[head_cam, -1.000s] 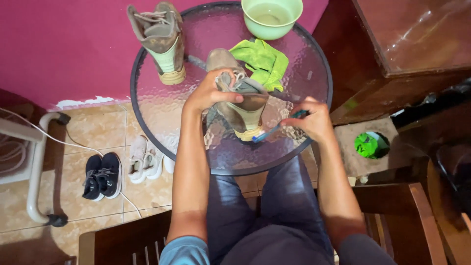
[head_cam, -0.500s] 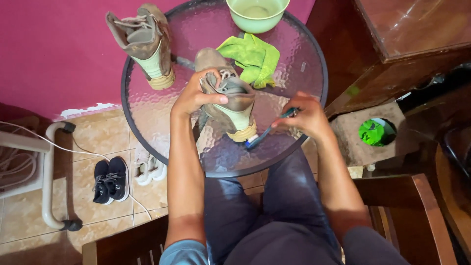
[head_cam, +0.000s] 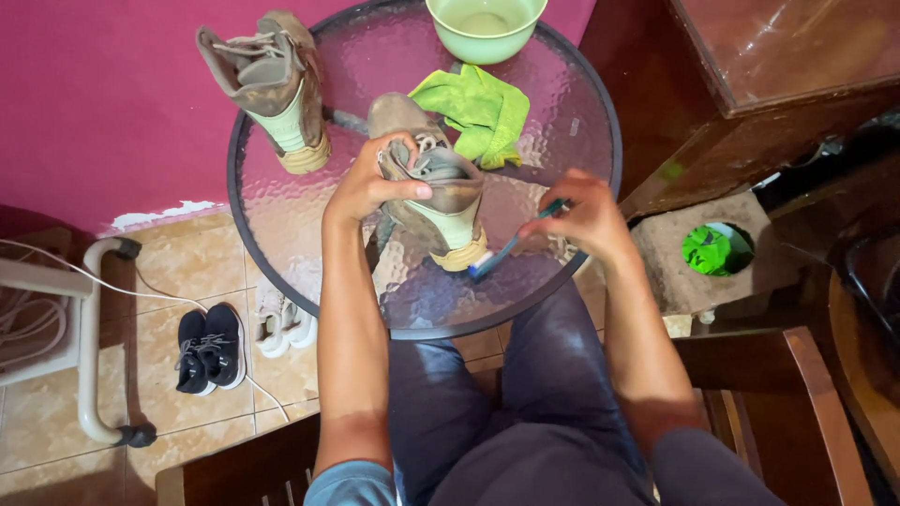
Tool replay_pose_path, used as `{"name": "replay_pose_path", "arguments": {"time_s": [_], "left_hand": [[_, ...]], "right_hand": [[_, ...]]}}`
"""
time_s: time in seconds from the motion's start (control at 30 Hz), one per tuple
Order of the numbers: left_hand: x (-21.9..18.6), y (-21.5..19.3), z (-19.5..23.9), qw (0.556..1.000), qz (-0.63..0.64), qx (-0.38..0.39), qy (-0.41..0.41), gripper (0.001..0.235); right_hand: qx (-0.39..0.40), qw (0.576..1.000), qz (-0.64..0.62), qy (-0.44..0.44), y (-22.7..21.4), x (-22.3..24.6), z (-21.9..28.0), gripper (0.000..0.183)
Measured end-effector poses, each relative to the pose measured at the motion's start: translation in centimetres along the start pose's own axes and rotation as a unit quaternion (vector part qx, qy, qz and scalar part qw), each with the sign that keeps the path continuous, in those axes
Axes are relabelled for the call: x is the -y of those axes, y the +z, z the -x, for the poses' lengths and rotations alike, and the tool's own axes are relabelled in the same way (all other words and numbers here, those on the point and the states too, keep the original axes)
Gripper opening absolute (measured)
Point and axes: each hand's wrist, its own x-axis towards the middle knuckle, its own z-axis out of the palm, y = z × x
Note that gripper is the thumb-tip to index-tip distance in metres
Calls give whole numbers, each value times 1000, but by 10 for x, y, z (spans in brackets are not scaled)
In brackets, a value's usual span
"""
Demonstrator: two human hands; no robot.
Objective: The person scrubs a beige high-top sneaker with a blue toothbrush, focusing on the upper and midsole areas. A green cloth and a bowl of water are on the glass table, and the person rotates the shoe to access different sides.
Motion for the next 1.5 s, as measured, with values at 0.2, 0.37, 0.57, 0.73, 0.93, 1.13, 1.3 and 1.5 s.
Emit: {"name": "replay_pose_path", "arguments": {"time_s": [0.2,0.37,0.57,0.73,0.93,1.13,1.3,1.5], "left_hand": [[2,0,-1,1000,-3,3,0,45],[0,0,0,1000,-7,-2,-2,46],[4,1,0,1000,1,-3,-9,46],[3,1,0,1000,2,0,-9,46],[2,-1,-1,1000,3,-3,-12,46],[-2,-1,0,1000,3,-1,-7,46],[7,-2,-1,1000,10,-14,-1,45],[12,-2,-2,1000,18,-22,-4,44]], "right_hand": [[14,999,41,-2,0,6,-2,41],[1,999,39,34,-10,-11,-6,39],[43,998,17,36,-12,-19,-17,38],[82,997,-8,8,-3,-22,-31,39],[85,996,-37,-10,5,-27,-33,44],[61,997,-41,-11,8,-26,-33,40],[31,999,-31,-17,8,-33,-29,39],[-11,1000,4,11,-2,-20,-6,41]]}}
